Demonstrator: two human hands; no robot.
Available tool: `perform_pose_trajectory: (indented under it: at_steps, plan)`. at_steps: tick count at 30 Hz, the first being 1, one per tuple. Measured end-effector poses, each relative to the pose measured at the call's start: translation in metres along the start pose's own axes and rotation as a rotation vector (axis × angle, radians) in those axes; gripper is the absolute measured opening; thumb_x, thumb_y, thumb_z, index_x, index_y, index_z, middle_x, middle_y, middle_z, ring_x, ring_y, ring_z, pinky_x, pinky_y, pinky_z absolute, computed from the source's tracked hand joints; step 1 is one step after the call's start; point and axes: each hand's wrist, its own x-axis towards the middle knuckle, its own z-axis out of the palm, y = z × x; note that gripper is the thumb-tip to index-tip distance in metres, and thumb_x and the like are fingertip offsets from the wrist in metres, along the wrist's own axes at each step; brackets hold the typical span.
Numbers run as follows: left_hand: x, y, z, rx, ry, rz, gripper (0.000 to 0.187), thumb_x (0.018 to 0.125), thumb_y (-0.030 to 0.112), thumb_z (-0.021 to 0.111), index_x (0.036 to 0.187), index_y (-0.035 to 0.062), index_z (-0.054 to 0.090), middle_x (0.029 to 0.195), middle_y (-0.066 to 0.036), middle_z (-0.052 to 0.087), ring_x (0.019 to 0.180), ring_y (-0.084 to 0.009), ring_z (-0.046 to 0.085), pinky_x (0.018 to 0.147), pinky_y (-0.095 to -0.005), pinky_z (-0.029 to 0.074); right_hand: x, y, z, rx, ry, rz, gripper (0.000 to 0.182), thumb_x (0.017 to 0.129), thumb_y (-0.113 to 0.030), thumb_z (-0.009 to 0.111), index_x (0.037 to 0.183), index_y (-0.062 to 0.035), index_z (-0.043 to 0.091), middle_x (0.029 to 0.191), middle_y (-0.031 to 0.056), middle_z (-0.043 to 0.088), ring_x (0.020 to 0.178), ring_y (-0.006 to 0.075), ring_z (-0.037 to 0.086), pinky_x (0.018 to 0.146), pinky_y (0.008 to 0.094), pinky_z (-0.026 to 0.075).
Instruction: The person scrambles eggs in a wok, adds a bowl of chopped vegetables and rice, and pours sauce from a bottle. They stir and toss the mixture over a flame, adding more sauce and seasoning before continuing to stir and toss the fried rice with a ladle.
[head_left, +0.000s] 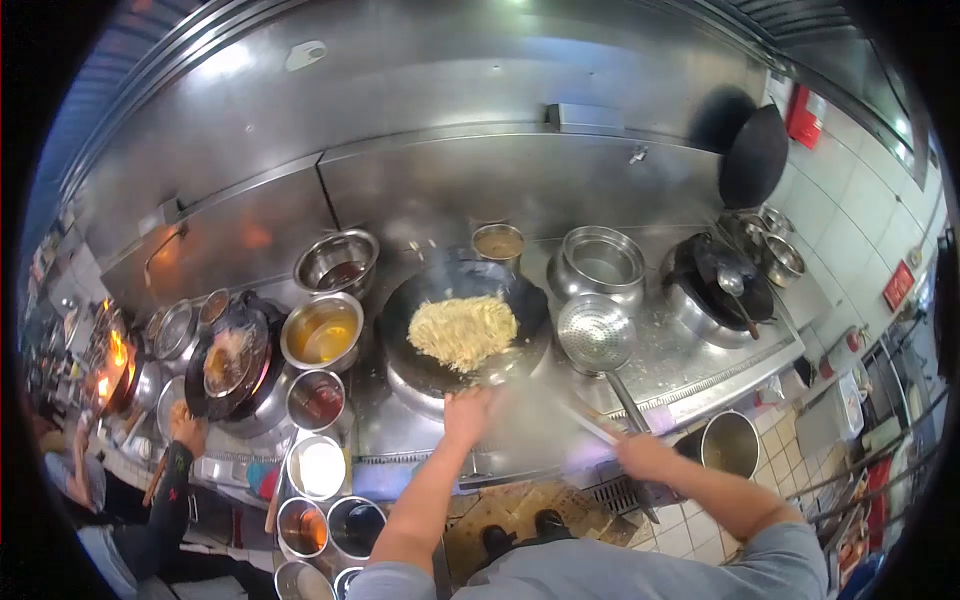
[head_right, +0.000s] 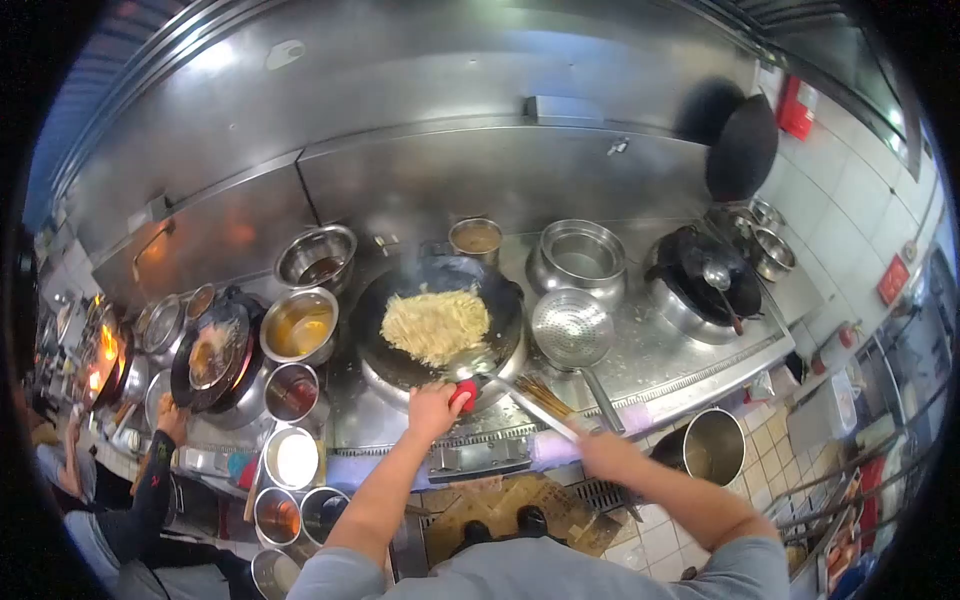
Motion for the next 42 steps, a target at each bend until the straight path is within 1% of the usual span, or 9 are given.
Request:
perform_pose_trajectory:
  at_steps: [5, 11, 18, 27, 29, 31, 34, 36, 42]
  plan:
    - [-0.007, -0.008, 0.001, -0.015, -0.084, -0.192, 0.043, 0.088, 0.051, 0.052, 0.099, 0.0122, 0.067, 0.104, -0.008, 0.064, 0.105, -0.0255, 0.056, 0.086, -0.0473, 0.039, 0.101, 0.084, -0.059, -0.314, 0.204, 0.098, 0.056, 0.096, -0.023, 0.041, 0.149, -0.0242, 0.022, 0.083, 0.0184, 0.066, 0.075, 0.0353, 0.067, 0.066, 0.047, 0.053]
    - [-0.004, -0.018, 0.011, 0.036, -0.1, -0.189, 0.043, 0.088, 0.052, 0.053, 0.099, 0.013, 0.068, 0.098, -0.007, 0.066, 0.102, -0.0258, 0.057, 0.086, -0.0468, 0.037, 0.229, -0.03, -0.003, -0.009, 0.282, -0.041, 0.057, 0.096, -0.025, 0.042, 0.148, -0.0128, 0.022, 0.089, 0.0222, 0.066, 0.081, 0.0385, 0.065, 0.073, 0.0513, 0.051]
    - [0.001, 0.011, -0.035, -0.033, -0.186, -0.178, 0.045, 0.089, 0.051, 0.051, 0.103, 0.0116, 0.066, 0.105, -0.008, 0.065, 0.104, -0.0269, 0.057, 0.087, -0.0467, 0.037, 0.11, -0.017, -0.009, 0.062, 0.101, -0.11, 0.056, 0.093, -0.023, 0.046, 0.146, -0.0213, 0.027, 0.098, 0.0236, 0.064, 0.089, 0.0401, 0.063, 0.079, 0.0514, 0.05]
    - [0.009, -0.041, -0.01, -0.2, -0.373, -0.015, 0.04, 0.093, 0.046, 0.048, 0.086, 0.01, 0.063, 0.092, -0.012, 0.064, 0.094, -0.0321, 0.058, 0.08, -0.0478, 0.039, 0.201, -0.101, -0.005, 0.494, 0.201, 0.023, 0.047, 0.092, -0.02, 0.05, 0.138, -0.0148, 0.041, 0.099, 0.0219, 0.065, 0.092, 0.041, 0.062, 0.079, 0.0491, 0.049]
    - [0.003, -0.032, -0.005, -0.163, -0.339, -0.008, 0.039, 0.091, 0.046, 0.051, 0.082, 0.0102, 0.065, 0.086, -0.01, 0.065, 0.089, -0.0319, 0.06, 0.08, -0.0459, 0.039, 0.169, -0.096, 0.012, 0.48, 0.143, -0.005, 0.049, 0.092, -0.02, 0.051, 0.139, -0.0117, 0.039, 0.1, 0.0229, 0.065, 0.092, 0.0412, 0.062, 0.08, 0.0494, 0.049]
    - [-0.011, -0.011, 0.007, -0.078, 0.092, -0.06, 0.038, 0.09, 0.046, 0.052, 0.084, 0.0115, 0.066, 0.086, -0.01, 0.066, 0.088, -0.0318, 0.06, 0.079, -0.0451, 0.038, 0.14, -0.071, 0.03, 0.378, 0.159, -0.163, 0.053, 0.093, -0.021, 0.05, 0.141, -0.0071, 0.035, 0.105, 0.0248, 0.063, 0.094, 0.0414, 0.062, 0.082, 0.0492, 0.048]
    - [0.004, -0.015, 0.014, -0.049, -0.104, -0.063, 0.039, 0.091, 0.046, 0.051, 0.086, 0.011, 0.067, 0.084, -0.012, 0.066, 0.089, -0.0319, 0.06, 0.08, -0.0469, 0.038, 0.085, -0.043, 0.019, 0.333, 0.432, -0.323, 0.056, 0.093, -0.019, 0.047, 0.145, -0.0083, 0.029, 0.105, 0.025, 0.063, 0.094, 0.0415, 0.061, 0.084, 0.0475, 0.047]
    - [0.01, -0.012, 0.031, -0.066, -0.205, -0.205, 0.04, 0.092, 0.046, 0.049, 0.085, 0.0111, 0.067, 0.086, -0.016, 0.066, 0.088, -0.0329, 0.061, 0.078, -0.0478, 0.039, 0.018, -0.065, -0.037, 0.33, -0.013, -0.086, 0.058, 0.093, -0.017, 0.047, 0.146, -0.0096, 0.026, 0.099, 0.0233, 0.065, 0.09, 0.0407, 0.062, 0.082, 0.0462, 0.049]
    - [-0.011, 0.111, -0.14, -0.055, -0.159, -0.014, 0.038, 0.09, 0.044, 0.053, 0.077, 0.0097, 0.064, 0.066, -0.013, 0.064, 0.061, -0.0305, 0.061, 0.073, -0.0431, 0.039, -0.109, -0.039, -0.165, 0.155, -0.302, -0.121, 0.061, 0.091, -0.018, 0.05, 0.147, -0.0204, 0.027, 0.097, 0.0216, 0.065, 0.086, 0.0397, 0.063, 0.079, 0.0445, 0.05]
